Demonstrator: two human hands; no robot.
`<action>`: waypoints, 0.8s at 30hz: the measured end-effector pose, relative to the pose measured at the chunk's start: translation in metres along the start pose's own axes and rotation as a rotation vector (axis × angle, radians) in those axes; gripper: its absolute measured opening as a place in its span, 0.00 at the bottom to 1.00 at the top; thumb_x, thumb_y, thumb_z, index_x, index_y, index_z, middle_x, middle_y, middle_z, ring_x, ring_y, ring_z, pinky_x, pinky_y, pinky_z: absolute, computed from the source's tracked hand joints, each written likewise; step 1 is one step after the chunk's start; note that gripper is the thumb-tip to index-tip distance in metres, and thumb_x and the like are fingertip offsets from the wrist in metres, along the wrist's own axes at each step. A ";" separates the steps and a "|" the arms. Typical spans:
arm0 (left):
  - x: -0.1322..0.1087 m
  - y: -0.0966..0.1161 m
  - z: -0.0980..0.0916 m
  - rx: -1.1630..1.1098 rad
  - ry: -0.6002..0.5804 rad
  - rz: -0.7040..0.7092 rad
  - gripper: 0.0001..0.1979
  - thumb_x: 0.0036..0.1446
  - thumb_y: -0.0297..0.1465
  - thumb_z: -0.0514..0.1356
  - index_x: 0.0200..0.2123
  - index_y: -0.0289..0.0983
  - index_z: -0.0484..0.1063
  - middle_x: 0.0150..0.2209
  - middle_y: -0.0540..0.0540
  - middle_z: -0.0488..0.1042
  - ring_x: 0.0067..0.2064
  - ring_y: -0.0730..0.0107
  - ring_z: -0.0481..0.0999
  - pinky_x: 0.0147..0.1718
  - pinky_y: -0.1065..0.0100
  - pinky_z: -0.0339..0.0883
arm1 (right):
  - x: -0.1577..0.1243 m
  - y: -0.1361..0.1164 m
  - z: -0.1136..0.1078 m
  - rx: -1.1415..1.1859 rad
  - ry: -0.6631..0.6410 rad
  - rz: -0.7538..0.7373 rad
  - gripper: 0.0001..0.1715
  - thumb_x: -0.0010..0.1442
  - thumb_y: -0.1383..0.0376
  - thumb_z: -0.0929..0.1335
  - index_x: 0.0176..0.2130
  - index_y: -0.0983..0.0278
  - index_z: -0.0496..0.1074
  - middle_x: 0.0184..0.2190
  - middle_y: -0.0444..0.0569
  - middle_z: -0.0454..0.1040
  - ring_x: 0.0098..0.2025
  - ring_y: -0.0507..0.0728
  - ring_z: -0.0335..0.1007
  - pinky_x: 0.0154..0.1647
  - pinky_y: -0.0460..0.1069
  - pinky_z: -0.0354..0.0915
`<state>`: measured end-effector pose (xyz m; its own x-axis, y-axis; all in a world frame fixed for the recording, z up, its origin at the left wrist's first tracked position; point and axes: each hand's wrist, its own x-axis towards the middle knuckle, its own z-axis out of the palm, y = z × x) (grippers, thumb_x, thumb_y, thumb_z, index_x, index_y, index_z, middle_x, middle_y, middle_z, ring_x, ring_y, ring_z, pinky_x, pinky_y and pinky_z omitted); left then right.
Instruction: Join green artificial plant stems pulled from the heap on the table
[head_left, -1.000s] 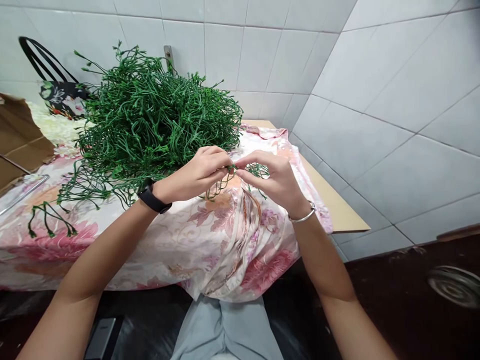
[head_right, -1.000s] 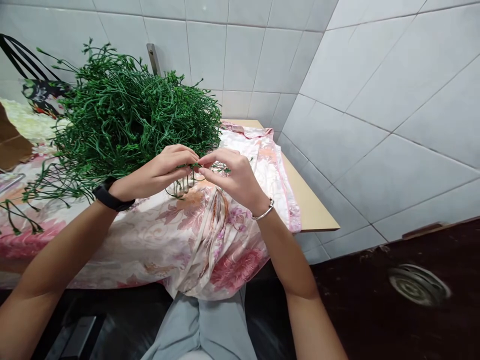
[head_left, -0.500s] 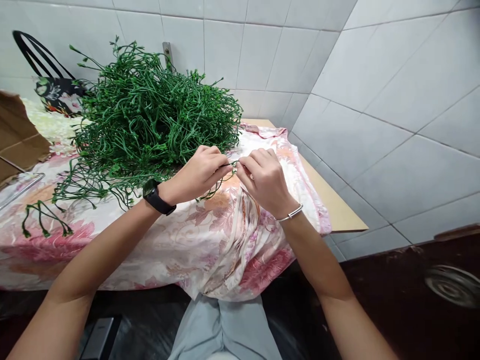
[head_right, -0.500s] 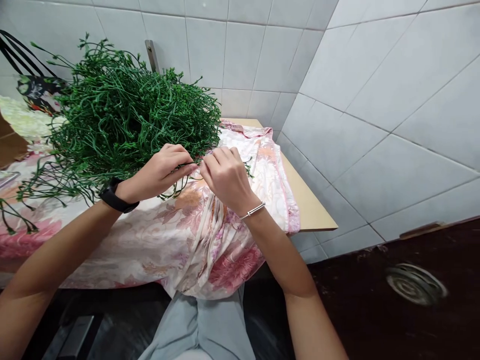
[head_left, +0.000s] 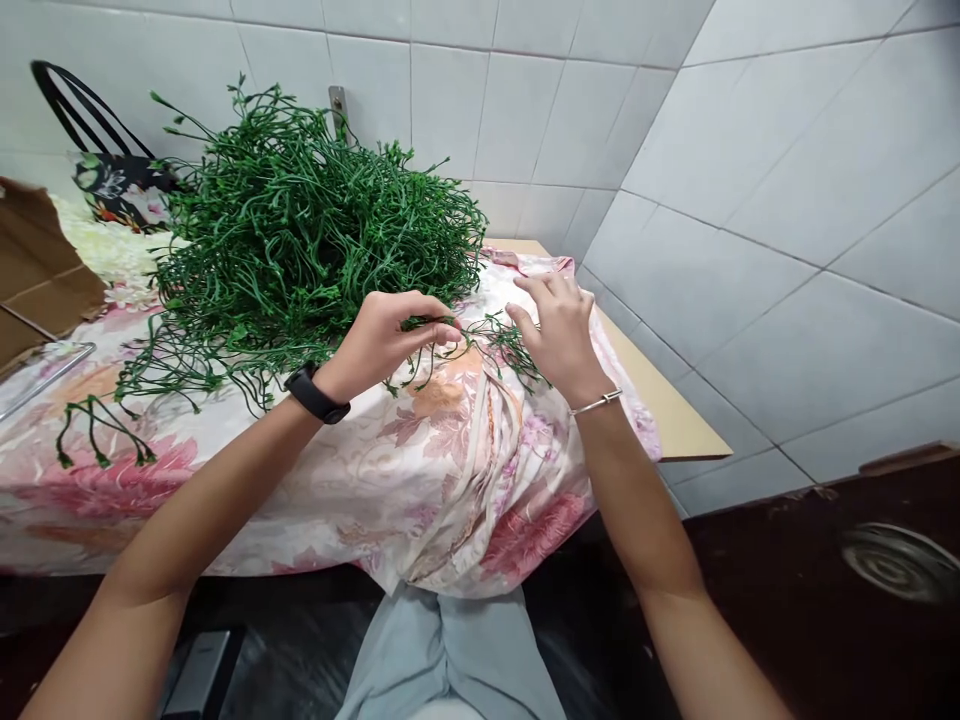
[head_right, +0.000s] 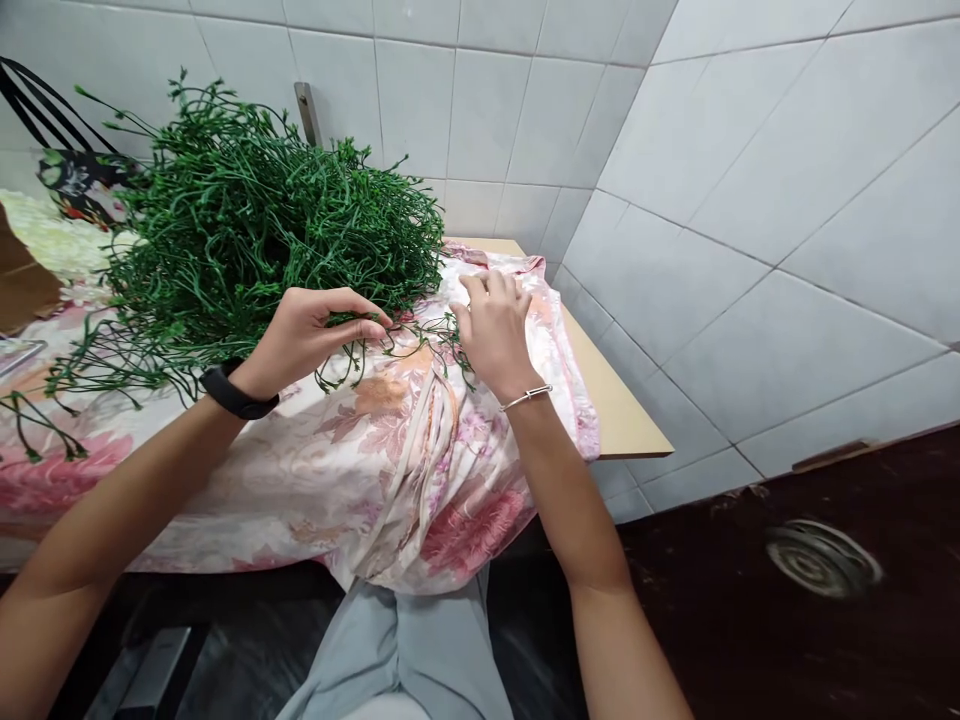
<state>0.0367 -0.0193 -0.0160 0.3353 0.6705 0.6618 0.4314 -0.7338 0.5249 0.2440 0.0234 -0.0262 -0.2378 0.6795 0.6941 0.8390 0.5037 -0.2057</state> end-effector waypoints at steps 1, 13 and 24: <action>0.000 0.000 0.001 -0.045 0.009 -0.032 0.10 0.51 0.36 0.62 0.32 0.35 0.74 0.30 0.48 0.76 0.32 0.74 0.74 0.31 0.73 0.63 | 0.000 -0.002 -0.002 0.110 0.000 -0.028 0.11 0.58 0.65 0.64 0.42 0.64 0.70 0.43 0.55 0.71 0.48 0.63 0.64 0.48 0.61 0.57; -0.003 0.005 0.015 -0.376 -0.055 -0.172 0.08 0.55 0.33 0.59 0.30 0.35 0.65 0.27 0.51 0.71 0.31 0.77 0.74 0.29 0.76 0.64 | -0.009 -0.031 -0.018 0.786 -0.248 -0.154 0.10 0.50 0.60 0.71 0.30 0.65 0.73 0.28 0.45 0.74 0.32 0.51 0.70 0.37 0.47 0.65; -0.001 0.007 0.008 -0.530 -0.146 -0.189 0.11 0.49 0.30 0.64 0.35 0.33 0.69 0.36 0.47 0.73 0.41 0.72 0.73 0.43 0.69 0.68 | -0.014 -0.027 -0.017 0.834 -0.093 -0.107 0.04 0.54 0.65 0.69 0.31 0.64 0.71 0.29 0.43 0.72 0.33 0.50 0.69 0.38 0.48 0.65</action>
<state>0.0458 -0.0240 -0.0176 0.4216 0.7756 0.4698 0.0294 -0.5295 0.8478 0.2324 -0.0084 -0.0185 -0.3656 0.6283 0.6867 0.1821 0.7718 -0.6092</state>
